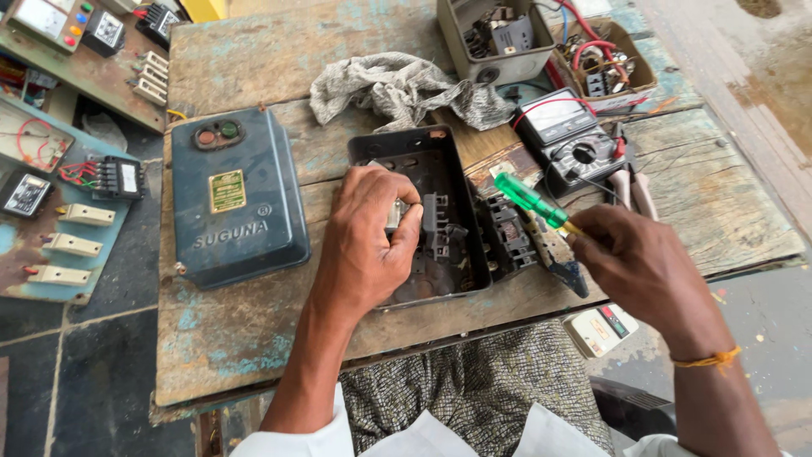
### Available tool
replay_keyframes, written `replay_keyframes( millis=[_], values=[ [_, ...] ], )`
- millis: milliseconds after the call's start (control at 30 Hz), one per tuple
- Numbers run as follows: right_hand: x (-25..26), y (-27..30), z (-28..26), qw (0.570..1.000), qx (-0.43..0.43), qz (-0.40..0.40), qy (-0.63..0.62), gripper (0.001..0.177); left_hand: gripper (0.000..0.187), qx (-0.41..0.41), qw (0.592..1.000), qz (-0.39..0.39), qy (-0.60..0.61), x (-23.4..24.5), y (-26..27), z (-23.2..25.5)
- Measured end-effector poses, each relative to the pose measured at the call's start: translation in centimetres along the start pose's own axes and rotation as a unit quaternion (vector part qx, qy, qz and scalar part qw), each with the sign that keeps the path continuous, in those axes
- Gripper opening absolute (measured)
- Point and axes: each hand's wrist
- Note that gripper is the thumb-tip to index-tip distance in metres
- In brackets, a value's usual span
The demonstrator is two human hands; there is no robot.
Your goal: The person disassembles and repairs a motor starter box on a wooden workbench, using a screwdriver to remove screws and probe internal electrical components such as the relay and contactor while referring to a multimeter.
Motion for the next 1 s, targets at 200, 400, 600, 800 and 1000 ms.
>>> replay_keyframes(
  millis=[200, 400, 600, 800, 1000],
  values=[
    [-1.1, 0.3, 1.5, 0.998, 0.045, 0.044, 0.019, 0.025, 0.012, -0.068, 0.997, 0.004, -0.031, -3.4, -0.3, 1.5],
    [-1.5, 0.8, 2.3, 0.997, -0.009, 0.062, 0.035, 0.028, 0.016, -0.151, 0.985, -0.053, -0.069, -8.0, 0.2, 3.0],
    [-1.2, 0.6, 2.3, 0.985, -0.084, -0.026, 0.151, 0.035, 0.016, -0.152, 0.98, -0.1, -0.078, -9.4, 0.1, 3.8],
    [-2.5, 0.6, 2.5, 0.986, 0.018, 0.058, 0.153, 0.032, 0.017, -0.141, 0.98, -0.108, -0.089, -9.3, -0.1, 4.3],
    [-0.3, 2.0, -0.5, 0.987, 0.102, 0.118, 0.024, 0.023, 0.017, -0.117, 0.99, -0.071, -0.033, -9.8, 0.1, 3.5]
  ],
)
Point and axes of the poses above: each hand's wrist, its own y-axis away from the middle knuckle, its own x-axis out of the back of the hand, z = x × y, and after that the axes turned 6 degrees about z, right-handed
